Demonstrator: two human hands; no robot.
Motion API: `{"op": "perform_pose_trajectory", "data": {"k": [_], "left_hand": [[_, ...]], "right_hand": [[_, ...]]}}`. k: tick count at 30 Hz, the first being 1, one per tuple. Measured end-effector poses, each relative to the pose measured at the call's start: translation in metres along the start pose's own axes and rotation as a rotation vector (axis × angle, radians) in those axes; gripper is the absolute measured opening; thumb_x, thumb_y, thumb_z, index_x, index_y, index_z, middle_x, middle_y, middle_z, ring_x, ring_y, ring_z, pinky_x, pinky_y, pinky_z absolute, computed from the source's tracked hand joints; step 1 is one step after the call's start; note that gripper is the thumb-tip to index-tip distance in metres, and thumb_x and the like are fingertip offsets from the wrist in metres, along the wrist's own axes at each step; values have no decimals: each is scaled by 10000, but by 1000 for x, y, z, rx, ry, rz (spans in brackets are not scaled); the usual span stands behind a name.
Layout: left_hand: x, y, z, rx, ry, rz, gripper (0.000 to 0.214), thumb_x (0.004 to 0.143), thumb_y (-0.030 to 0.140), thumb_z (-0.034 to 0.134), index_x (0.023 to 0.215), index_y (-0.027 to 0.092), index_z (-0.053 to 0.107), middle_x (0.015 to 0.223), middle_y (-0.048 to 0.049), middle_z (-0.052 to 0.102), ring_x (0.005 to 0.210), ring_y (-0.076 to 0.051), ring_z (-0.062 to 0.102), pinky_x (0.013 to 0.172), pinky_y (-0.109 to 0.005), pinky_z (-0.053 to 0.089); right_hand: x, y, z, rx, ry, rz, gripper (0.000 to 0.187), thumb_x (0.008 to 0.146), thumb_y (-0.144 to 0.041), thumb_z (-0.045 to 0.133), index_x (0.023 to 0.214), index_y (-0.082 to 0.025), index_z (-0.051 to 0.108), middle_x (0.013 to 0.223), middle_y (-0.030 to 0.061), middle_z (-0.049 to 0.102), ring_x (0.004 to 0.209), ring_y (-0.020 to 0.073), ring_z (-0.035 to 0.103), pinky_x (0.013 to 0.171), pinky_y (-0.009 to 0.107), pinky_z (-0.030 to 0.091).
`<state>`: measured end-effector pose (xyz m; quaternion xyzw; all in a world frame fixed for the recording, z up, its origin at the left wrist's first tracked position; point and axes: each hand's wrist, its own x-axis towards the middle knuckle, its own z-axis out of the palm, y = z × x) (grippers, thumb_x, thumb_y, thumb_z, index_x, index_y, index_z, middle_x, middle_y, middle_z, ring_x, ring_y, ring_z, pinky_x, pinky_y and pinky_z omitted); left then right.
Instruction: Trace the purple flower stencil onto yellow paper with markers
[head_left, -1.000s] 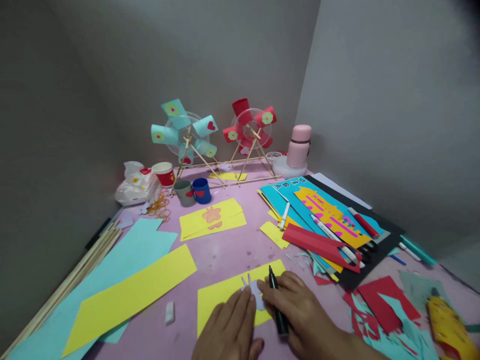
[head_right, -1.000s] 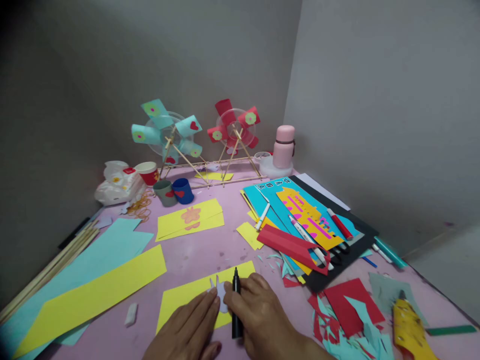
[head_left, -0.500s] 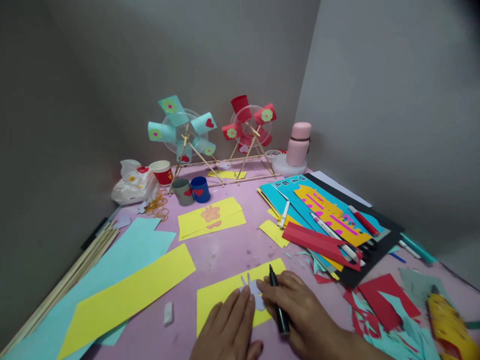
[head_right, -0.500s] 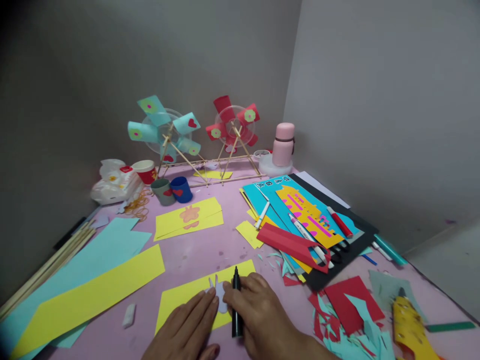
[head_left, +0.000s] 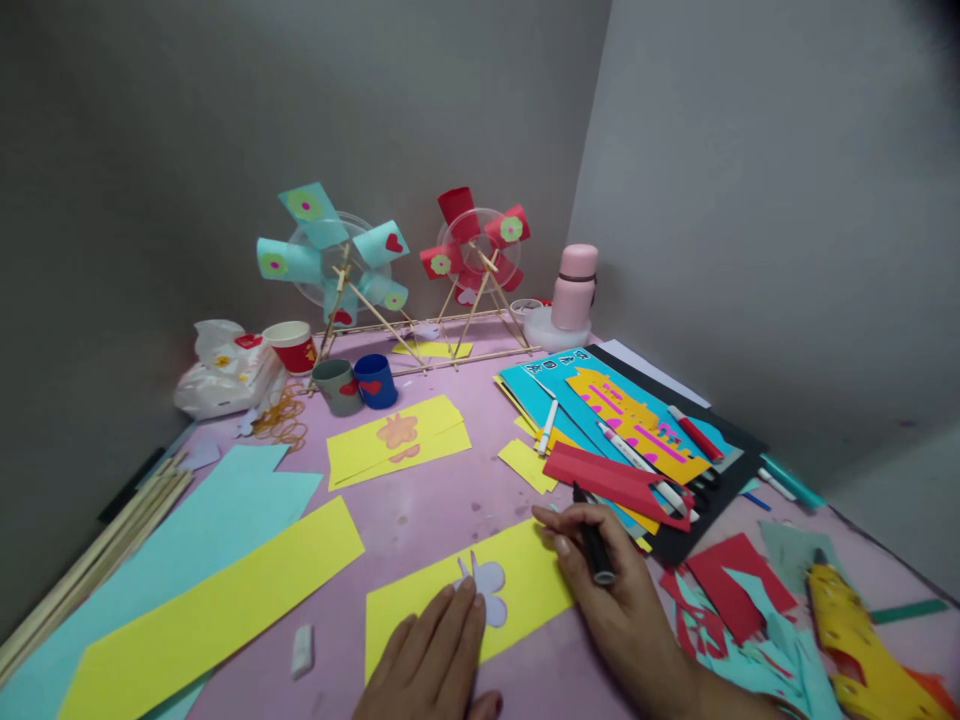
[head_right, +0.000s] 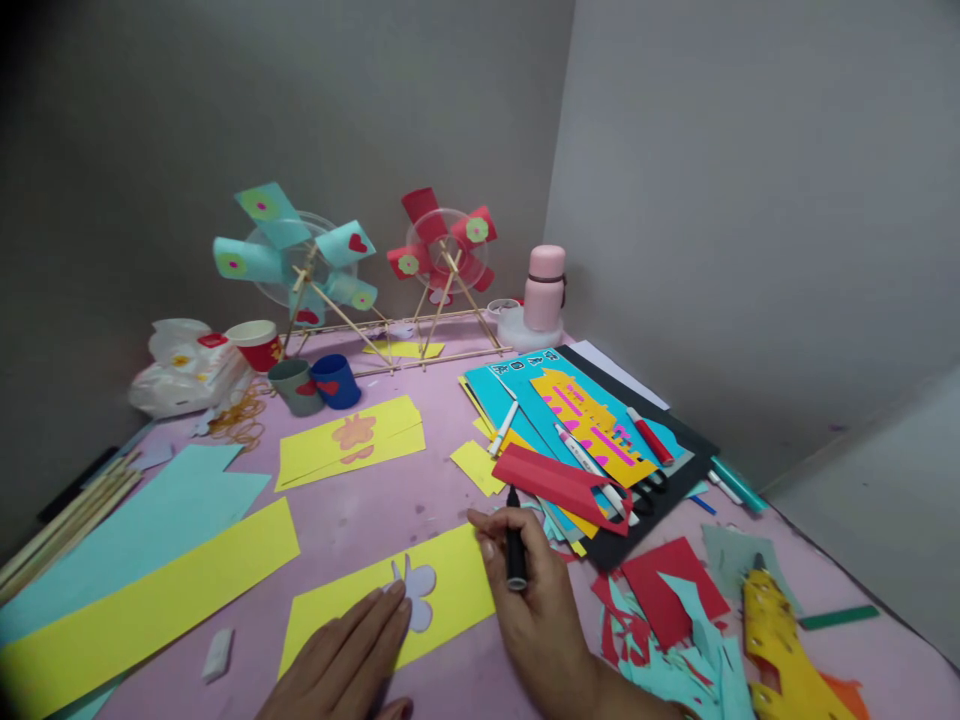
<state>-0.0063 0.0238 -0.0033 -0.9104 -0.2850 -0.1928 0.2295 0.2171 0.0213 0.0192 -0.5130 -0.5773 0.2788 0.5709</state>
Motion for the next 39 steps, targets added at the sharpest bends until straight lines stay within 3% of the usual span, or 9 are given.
{"op": "perform_pose_trajectory", "data": {"k": [2,7,11,14,17,19,21,31,39], "left_hand": [[-1,-1,2,1,-12,6,382,963,364,408,1230,144,572,1254,-57,625,1071,-194,610,809,-267,514],[5,0,2,1,48,1,392,969,378,387,1168,123,607,1170,-71,671,992,-194,645,764,-267,535],[9,0,-10,-139,2,-68,377,946,365,442,1207,131,581,1185,-80,663,1013,-201,646,784,-264,555],[6,-10,-26,-365,-28,-328,366,948,315,449,1288,197,517,1240,-63,631,1091,-184,615,863,-268,538],[1,-26,-42,-445,81,-714,303,961,299,408,1216,249,563,1190,-33,649,1073,-185,626,869,-311,543],[-1,-32,-48,-439,150,-822,263,953,329,422,1122,256,610,1118,-18,669,1023,-187,645,840,-321,555],[-2,-32,-50,-438,150,-782,233,946,317,439,1079,253,620,1072,-16,676,999,-188,645,829,-320,553],[31,-20,-46,-381,103,-156,240,945,126,392,1058,160,600,945,-52,705,837,-166,641,736,-280,517],[41,-9,-29,-592,-231,-221,213,848,54,514,989,184,608,891,-42,660,787,-209,602,700,-332,504]], "right_hand": [[0,-1,-1,-79,-71,-123,154,913,-143,487,1027,-236,535,1008,79,688,925,187,658,787,280,533],[1,-3,0,-268,-479,-527,504,751,-19,466,1218,-199,519,940,102,699,915,241,622,792,352,500],[0,-2,2,-380,-607,-502,596,664,-31,477,1242,-168,523,981,138,689,939,270,604,808,402,464],[-2,-1,1,-402,-635,-434,595,647,-23,476,1224,-151,544,974,134,683,931,261,592,830,402,448],[-3,-2,0,-403,-655,-403,597,632,-10,469,1206,-150,555,1010,137,675,937,260,584,837,400,443],[-3,-3,-1,-406,-666,-399,626,611,-2,468,1211,-161,549,1044,135,669,954,262,580,854,407,436],[-3,-3,-1,-402,-657,-406,640,601,2,467,1213,-170,545,1068,132,668,966,264,580,869,416,431],[-3,-5,1,-392,-626,-410,562,642,-9,448,1172,-137,585,1026,145,691,962,271,586,843,417,452],[-3,-2,2,-405,-653,-391,596,622,-1,457,1191,-133,578,1022,148,689,978,274,578,862,423,441]]}}
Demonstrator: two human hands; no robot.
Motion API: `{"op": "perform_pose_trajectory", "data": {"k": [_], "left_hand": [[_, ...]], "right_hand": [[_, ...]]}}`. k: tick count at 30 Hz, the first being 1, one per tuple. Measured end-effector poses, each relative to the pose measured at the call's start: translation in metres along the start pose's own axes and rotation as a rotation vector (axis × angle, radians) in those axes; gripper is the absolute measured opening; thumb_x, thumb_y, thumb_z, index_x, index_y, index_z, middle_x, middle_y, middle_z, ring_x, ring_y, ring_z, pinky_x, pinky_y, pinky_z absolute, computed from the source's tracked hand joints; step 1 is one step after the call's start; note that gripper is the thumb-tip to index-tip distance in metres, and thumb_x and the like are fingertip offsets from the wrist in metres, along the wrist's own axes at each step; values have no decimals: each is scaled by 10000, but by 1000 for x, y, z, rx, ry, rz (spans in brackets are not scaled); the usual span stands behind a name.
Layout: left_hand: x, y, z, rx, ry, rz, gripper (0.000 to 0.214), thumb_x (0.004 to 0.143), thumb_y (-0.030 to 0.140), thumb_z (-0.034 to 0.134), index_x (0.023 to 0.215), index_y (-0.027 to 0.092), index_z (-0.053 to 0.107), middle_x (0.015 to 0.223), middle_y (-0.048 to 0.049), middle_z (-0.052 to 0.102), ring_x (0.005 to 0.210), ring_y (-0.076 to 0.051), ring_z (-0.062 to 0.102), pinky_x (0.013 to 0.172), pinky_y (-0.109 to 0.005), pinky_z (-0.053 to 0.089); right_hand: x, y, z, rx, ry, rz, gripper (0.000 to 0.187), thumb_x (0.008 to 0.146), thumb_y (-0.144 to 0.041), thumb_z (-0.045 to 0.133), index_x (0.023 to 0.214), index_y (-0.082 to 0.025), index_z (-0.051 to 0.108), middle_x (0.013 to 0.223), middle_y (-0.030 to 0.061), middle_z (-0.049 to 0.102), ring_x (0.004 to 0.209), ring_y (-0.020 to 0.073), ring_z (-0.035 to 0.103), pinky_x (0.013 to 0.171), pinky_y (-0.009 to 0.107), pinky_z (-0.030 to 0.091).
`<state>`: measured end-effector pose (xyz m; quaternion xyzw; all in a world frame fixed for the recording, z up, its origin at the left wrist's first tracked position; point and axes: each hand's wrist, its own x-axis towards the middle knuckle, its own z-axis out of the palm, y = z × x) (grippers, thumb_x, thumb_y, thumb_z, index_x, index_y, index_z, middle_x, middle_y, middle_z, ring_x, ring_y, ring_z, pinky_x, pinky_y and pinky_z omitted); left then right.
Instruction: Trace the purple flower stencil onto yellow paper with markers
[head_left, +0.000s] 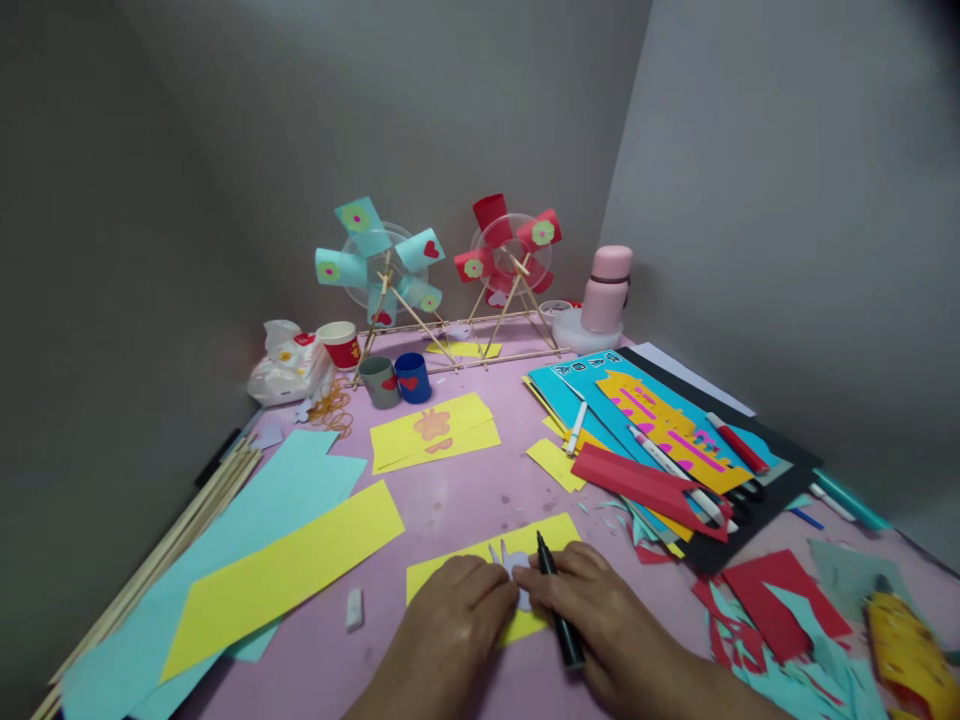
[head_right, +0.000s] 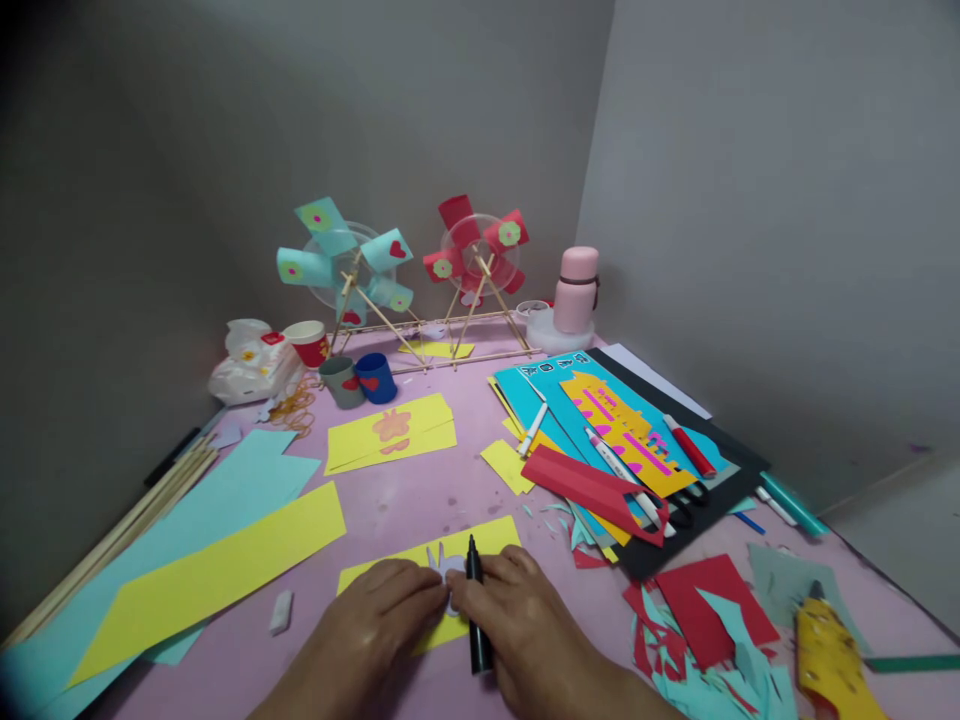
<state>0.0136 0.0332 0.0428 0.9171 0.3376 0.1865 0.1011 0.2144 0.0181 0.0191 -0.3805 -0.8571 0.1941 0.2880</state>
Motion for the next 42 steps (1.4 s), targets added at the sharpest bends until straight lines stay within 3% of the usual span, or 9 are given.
{"op": "perform_pose_trajectory", "data": {"k": [7,12,14,23,28,30,34,37,42], "left_hand": [[3,-11,13,-98,-48,-96,220,858,3,513,814,191,620,839,-5,630,758,-138,587,663,-223,447],[15,-21,7,-152,-117,-54,215,854,30,548,757,196,643,795,11,632,723,-120,582,643,-200,417],[18,-21,3,-159,-142,-43,216,843,26,551,745,196,642,771,14,626,713,-123,580,644,-203,413],[20,-18,2,-83,-150,-36,222,848,25,548,836,224,646,812,42,636,718,-101,590,643,-181,425],[10,-2,14,187,-13,16,301,744,-86,486,741,177,633,716,5,635,620,-153,585,545,-238,434],[3,5,22,301,69,92,314,740,-83,434,813,124,659,750,-53,667,681,-203,612,616,-295,479],[-6,9,36,455,240,210,368,816,-62,332,945,38,662,900,-137,708,889,-244,639,838,-351,478],[-6,7,39,515,306,221,352,877,-36,320,958,36,654,905,-139,712,907,-234,649,840,-340,478],[-3,4,35,538,351,259,402,931,-10,255,913,55,652,846,-116,718,844,-211,671,790,-320,510]], "right_hand": [[-4,2,3,100,56,50,480,714,-14,464,1156,-157,587,985,137,676,937,272,577,818,417,454],[-1,1,-4,462,275,337,99,920,-177,481,955,-215,565,922,61,683,893,201,631,781,317,482],[0,0,-8,557,327,404,69,939,-214,483,905,-217,544,882,48,686,867,187,645,760,294,486],[-6,-2,-3,176,172,-57,363,785,-3,480,1068,-185,615,825,74,663,781,207,561,696,313,430],[-3,-3,-2,152,179,-37,355,754,-7,468,1016,-172,642,796,88,658,755,213,564,667,305,435],[-2,-3,-3,144,188,-45,354,756,-12,457,1010,-176,640,777,83,663,735,212,568,658,306,435],[-2,-3,-4,168,210,-38,299,786,-31,447,971,-196,614,740,58,659,697,199,574,641,296,442],[-3,-1,-1,224,267,20,260,831,-49,456,997,-208,578,821,56,669,749,188,594,675,282,467],[-3,4,4,131,238,23,470,772,-2,447,1186,-205,536,984,76,682,917,223,584,813,327,477]]}}
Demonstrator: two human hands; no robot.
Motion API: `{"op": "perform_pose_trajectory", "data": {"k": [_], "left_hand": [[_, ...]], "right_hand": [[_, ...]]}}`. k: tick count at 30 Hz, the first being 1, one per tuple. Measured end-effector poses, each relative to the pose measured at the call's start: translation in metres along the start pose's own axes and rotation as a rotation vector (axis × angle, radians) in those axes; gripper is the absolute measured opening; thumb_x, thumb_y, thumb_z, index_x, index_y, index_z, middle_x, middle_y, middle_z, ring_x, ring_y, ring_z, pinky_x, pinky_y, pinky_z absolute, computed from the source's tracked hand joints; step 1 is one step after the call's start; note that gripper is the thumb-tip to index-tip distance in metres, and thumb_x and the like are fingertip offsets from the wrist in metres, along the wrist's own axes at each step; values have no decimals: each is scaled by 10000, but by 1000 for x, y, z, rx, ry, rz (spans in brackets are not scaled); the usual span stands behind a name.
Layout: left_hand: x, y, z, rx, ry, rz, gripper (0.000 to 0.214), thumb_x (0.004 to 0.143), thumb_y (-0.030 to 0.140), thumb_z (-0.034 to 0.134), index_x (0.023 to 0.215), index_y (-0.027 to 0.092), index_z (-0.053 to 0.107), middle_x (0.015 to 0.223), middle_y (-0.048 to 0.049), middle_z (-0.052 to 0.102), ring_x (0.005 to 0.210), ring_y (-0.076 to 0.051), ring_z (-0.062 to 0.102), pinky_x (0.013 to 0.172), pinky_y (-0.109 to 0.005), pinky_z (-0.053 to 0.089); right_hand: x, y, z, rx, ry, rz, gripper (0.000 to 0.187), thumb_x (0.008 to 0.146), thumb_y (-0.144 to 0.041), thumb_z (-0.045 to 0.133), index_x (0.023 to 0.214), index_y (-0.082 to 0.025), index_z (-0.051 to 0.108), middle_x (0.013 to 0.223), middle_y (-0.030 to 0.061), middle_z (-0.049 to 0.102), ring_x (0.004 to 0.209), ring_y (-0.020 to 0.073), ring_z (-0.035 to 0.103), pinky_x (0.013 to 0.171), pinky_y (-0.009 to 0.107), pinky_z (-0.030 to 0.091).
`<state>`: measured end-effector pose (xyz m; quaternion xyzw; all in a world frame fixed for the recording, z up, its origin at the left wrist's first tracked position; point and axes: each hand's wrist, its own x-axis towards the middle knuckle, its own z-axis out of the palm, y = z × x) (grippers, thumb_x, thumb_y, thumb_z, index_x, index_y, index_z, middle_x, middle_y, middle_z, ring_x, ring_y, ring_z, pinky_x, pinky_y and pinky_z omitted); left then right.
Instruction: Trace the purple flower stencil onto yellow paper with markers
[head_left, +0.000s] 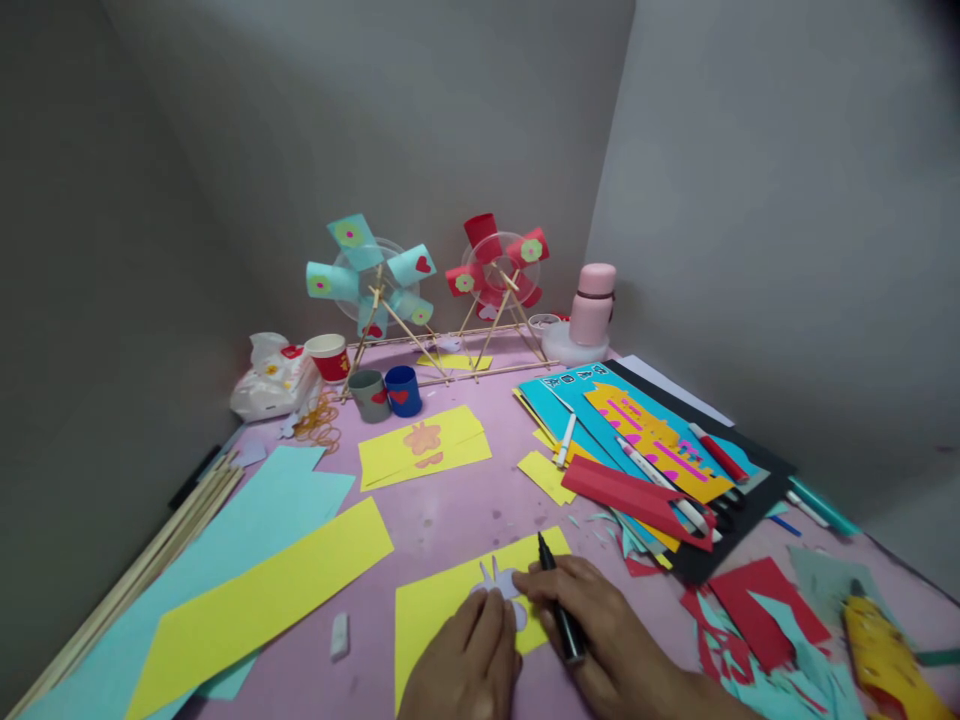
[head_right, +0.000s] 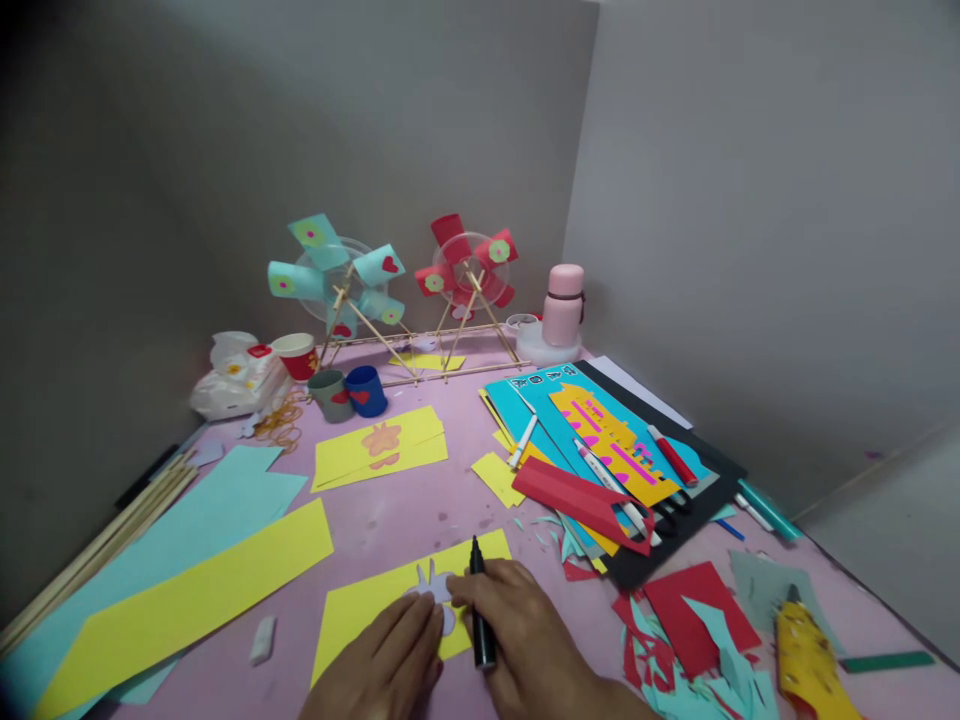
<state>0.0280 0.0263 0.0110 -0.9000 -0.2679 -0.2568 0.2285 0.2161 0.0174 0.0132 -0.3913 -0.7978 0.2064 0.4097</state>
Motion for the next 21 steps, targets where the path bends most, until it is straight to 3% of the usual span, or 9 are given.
{"op": "perform_pose_trajectory", "data": {"k": [8,13,21], "left_hand": [[5,-8,-9,-100,-30,-37,394,951,65,245,915,115,634,877,-85,723,865,-181,671,731,-266,537],[9,-11,-16,-193,-170,-99,296,864,58,344,921,142,622,995,-113,709,800,-200,650,700,-299,546],[3,-17,-17,-370,-330,-237,188,794,115,535,947,195,607,1213,-100,631,909,-242,620,795,-388,538]], "right_hand": [[0,4,2,-62,-107,49,632,615,13,450,1212,-173,538,995,98,679,916,253,576,807,368,478],[-3,3,1,-85,-98,34,696,558,14,454,1221,-184,532,1035,94,688,956,271,575,843,384,474],[-3,3,2,-104,-90,43,732,515,22,450,1217,-161,541,1087,110,688,1022,281,564,906,408,453]]}}
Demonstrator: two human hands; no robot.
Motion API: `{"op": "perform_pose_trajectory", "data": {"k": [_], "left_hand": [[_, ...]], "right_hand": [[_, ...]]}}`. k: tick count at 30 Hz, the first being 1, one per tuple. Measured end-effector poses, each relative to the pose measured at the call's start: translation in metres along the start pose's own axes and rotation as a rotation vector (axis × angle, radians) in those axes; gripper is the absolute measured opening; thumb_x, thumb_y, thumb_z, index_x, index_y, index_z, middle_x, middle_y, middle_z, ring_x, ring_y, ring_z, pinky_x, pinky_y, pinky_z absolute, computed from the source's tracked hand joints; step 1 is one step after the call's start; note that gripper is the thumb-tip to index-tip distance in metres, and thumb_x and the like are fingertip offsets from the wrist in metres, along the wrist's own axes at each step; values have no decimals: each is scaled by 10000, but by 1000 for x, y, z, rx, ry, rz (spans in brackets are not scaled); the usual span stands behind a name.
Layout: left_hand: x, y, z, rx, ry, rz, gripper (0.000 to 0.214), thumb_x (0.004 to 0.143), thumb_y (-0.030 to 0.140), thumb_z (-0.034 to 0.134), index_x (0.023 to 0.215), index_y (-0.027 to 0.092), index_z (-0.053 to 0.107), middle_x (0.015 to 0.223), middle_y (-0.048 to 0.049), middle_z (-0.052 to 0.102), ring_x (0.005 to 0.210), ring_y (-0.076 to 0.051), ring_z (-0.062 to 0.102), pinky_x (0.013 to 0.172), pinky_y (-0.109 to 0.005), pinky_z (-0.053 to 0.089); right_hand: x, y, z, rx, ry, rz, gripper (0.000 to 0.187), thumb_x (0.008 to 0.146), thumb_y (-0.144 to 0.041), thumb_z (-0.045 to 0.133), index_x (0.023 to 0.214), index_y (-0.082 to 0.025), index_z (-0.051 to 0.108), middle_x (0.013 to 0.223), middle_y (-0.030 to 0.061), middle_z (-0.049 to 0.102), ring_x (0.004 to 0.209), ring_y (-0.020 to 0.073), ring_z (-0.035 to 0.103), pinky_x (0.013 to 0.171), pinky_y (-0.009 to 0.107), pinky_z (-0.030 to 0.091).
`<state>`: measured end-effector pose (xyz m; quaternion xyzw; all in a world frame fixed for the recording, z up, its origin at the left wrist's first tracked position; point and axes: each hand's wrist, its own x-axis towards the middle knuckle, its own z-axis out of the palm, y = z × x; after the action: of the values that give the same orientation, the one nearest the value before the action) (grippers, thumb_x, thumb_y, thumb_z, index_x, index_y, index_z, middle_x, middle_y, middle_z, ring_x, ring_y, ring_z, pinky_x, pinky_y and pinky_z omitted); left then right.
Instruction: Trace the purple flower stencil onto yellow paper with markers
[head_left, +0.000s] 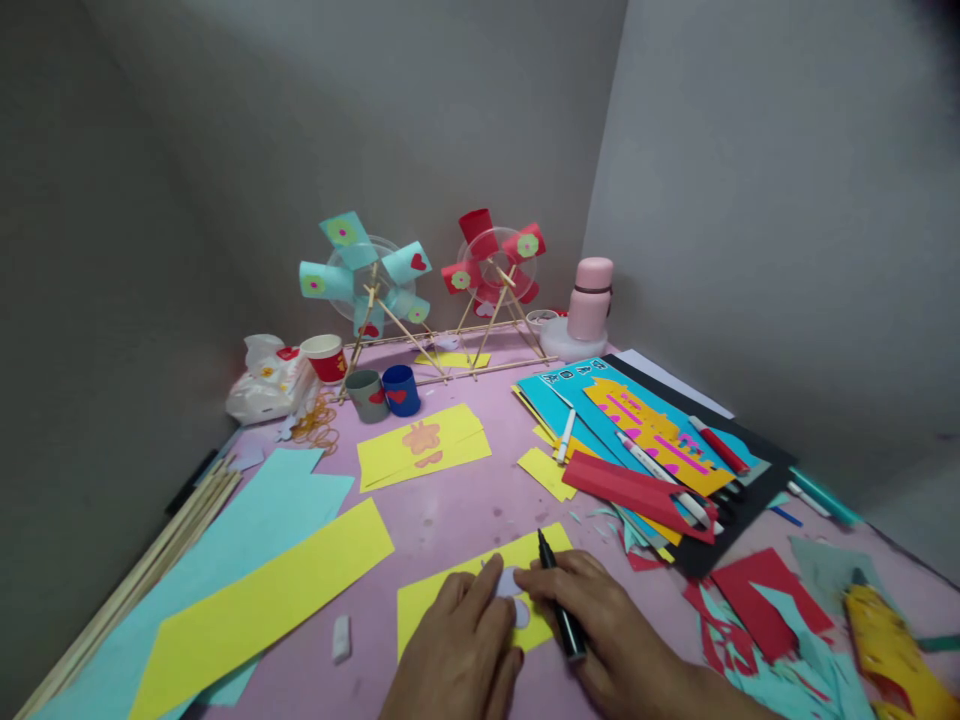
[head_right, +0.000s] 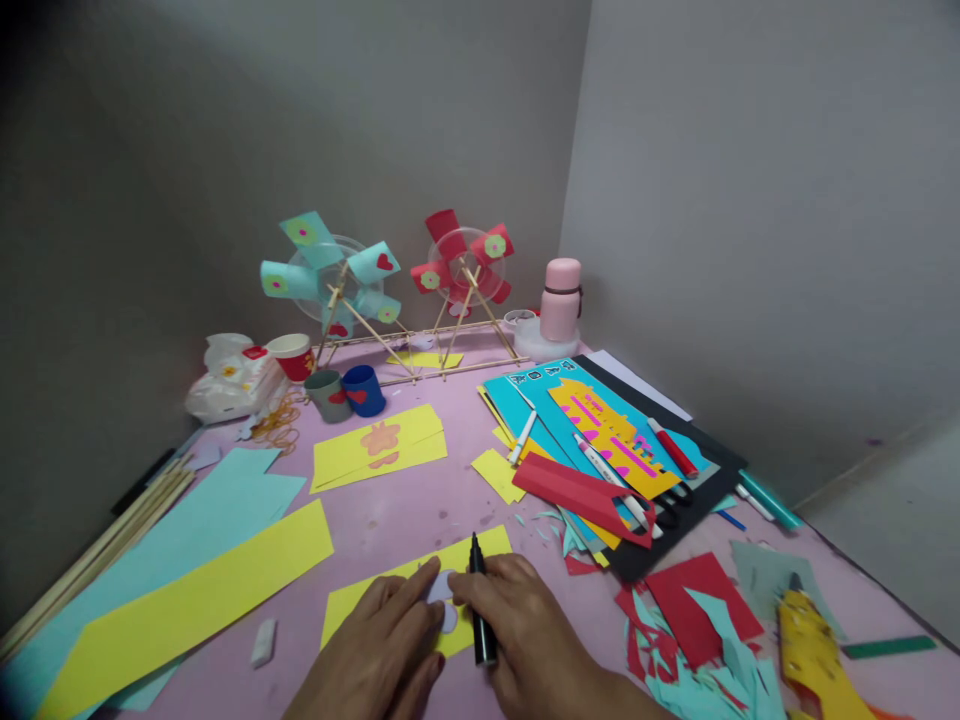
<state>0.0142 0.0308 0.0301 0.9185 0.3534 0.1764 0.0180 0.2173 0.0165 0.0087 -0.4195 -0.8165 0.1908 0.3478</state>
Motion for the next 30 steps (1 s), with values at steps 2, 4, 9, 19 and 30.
{"op": "perform_pose_trajectory", "data": {"k": [2,4,9,19,30], "left_hand": [[1,-2,-1,-22,-7,-10,195,792,130,551,965,199,611,1226,-98,625,928,-249,619,808,-398,535],[2,-5,-1,-46,-12,0,185,822,137,532,973,206,614,1220,-95,631,957,-253,617,825,-403,525],[6,-13,-2,-236,-37,-68,225,916,120,421,931,224,620,1022,-57,702,801,-189,621,692,-312,525],[7,-17,-2,-311,-6,-89,235,898,129,495,938,257,688,1125,-73,674,921,-204,630,759,-344,530],[7,-23,2,-361,29,-73,184,922,181,517,944,263,681,1103,-49,652,990,-165,622,815,-283,510]], "right_hand": [[1,-1,0,5,4,10,728,511,18,446,1208,-161,552,1064,109,691,1009,278,568,895,409,458],[2,-2,0,12,-3,17,716,509,11,450,1194,-158,568,1036,112,691,982,275,575,871,406,467],[5,-4,-3,29,-24,55,698,503,6,454,1168,-153,593,1014,122,680,960,272,568,853,404,466],[7,-7,-5,79,17,63,507,647,-4,486,1115,-150,614,965,128,675,914,263,565,807,394,467],[12,-20,-13,612,157,327,236,917,-371,517,862,-174,637,675,12,603,612,144,558,576,240,431]]}}
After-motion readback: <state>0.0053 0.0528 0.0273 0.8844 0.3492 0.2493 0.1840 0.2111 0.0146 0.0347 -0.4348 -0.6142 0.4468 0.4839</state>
